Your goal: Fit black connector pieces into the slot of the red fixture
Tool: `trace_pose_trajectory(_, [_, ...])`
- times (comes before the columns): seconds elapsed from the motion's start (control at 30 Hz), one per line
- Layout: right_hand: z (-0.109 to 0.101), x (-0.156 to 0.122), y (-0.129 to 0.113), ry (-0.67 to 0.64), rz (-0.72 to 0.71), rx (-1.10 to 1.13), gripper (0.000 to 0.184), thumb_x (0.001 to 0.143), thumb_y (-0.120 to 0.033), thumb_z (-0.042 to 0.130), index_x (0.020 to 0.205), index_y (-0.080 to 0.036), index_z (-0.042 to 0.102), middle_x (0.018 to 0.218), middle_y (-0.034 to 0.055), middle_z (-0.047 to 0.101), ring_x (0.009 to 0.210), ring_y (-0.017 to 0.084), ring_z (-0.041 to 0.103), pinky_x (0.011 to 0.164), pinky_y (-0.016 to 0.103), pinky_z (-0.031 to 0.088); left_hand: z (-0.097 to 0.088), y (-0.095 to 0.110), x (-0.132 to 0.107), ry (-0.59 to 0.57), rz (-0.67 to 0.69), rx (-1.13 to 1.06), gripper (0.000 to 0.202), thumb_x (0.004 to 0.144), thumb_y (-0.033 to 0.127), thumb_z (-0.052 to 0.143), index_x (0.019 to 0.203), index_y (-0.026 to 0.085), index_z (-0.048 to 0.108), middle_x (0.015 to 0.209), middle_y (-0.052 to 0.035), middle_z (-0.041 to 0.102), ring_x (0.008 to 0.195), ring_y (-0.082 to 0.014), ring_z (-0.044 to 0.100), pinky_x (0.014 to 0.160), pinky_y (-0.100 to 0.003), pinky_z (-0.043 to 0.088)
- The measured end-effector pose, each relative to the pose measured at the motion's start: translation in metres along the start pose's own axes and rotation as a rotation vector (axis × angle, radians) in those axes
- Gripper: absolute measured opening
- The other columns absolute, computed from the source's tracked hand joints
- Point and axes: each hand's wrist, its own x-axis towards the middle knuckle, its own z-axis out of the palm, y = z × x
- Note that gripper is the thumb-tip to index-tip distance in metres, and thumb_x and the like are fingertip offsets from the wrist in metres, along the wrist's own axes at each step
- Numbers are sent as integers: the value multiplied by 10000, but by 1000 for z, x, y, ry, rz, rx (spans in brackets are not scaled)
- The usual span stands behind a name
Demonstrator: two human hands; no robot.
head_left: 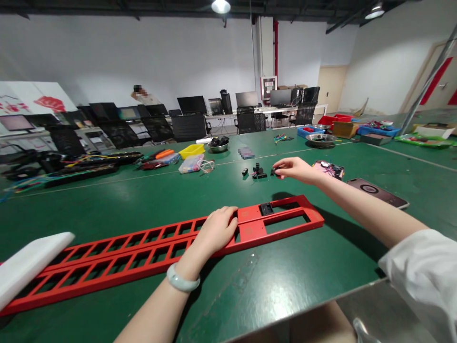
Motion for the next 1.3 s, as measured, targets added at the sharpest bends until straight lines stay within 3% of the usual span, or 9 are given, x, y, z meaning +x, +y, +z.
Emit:
trace_pose_trajectory(0.13, [1,-51,10,137,53,314,380,709,-361,619,1019,-141,600,834,56,654,691,126,599,683,272,497,0,-2,2,-1,11,-8,355,856,269,354,1136,138,530,1108,-96,584,1021,-227,529,918,-351,391])
trace_pose_trajectory(0.23, [9,-66,15,119,120,298,391,703,-356,621,1023,-131,606,788,46,648,679,131,593,675,281,491,1,-4,4,1,14,-3,363,865,281,333,1141,147,526,1123,-88,577,1036,-224,521,926,-351,385])
trace_pose_trajectory(0.33, [20,-66,12,6,78,146,434,694,-338,637,1071,-127,596,858,63,640,741,151,595,694,294,484,3,-6,5,4,12,4,366,865,290,330,1145,156,525,1134,-80,572,1050,-223,514,931,-350,383])
trace_pose_trajectory(0.5, [35,-62,5,-17,-123,-138,475,665,-266,671,1124,-184,577,1073,85,594,930,189,570,831,343,451,1,-5,5,-5,12,-5,371,864,295,326,1147,160,524,1139,-80,571,1057,-222,513,937,-350,382])
trace_pose_trajectory(0.6, [39,-62,8,-40,-86,-147,537,640,-265,695,1149,-185,546,1069,74,609,966,190,566,870,348,438,1,-5,5,-9,14,-7,373,866,294,323,1143,151,527,1136,-88,571,1052,-223,515,938,-353,383])
trace_pose_trajectory(0.7, [41,-61,11,-44,-49,-141,478,636,-275,698,1090,-179,582,1043,67,623,950,185,576,862,335,443,1,-4,5,-9,6,-17,371,864,296,326,1140,157,531,1139,-88,569,1053,-226,514,942,-363,380])
trace_pose_trajectory(0.97, [43,-56,9,-136,-215,-195,456,695,-291,663,1132,-189,585,1072,79,603,982,192,556,878,333,419,1,-3,6,-3,-1,-24,366,854,298,338,1135,168,533,1128,-77,577,1041,-224,522,928,-354,391])
trace_pose_trajectory(1.3, [42,-55,5,-183,-270,-311,444,721,-267,636,1153,-183,573,1124,97,587,1030,216,527,911,360,382,2,-3,7,-5,-10,-41,370,844,304,347,1128,169,543,1120,-81,583,1030,-231,525,929,-375,387])
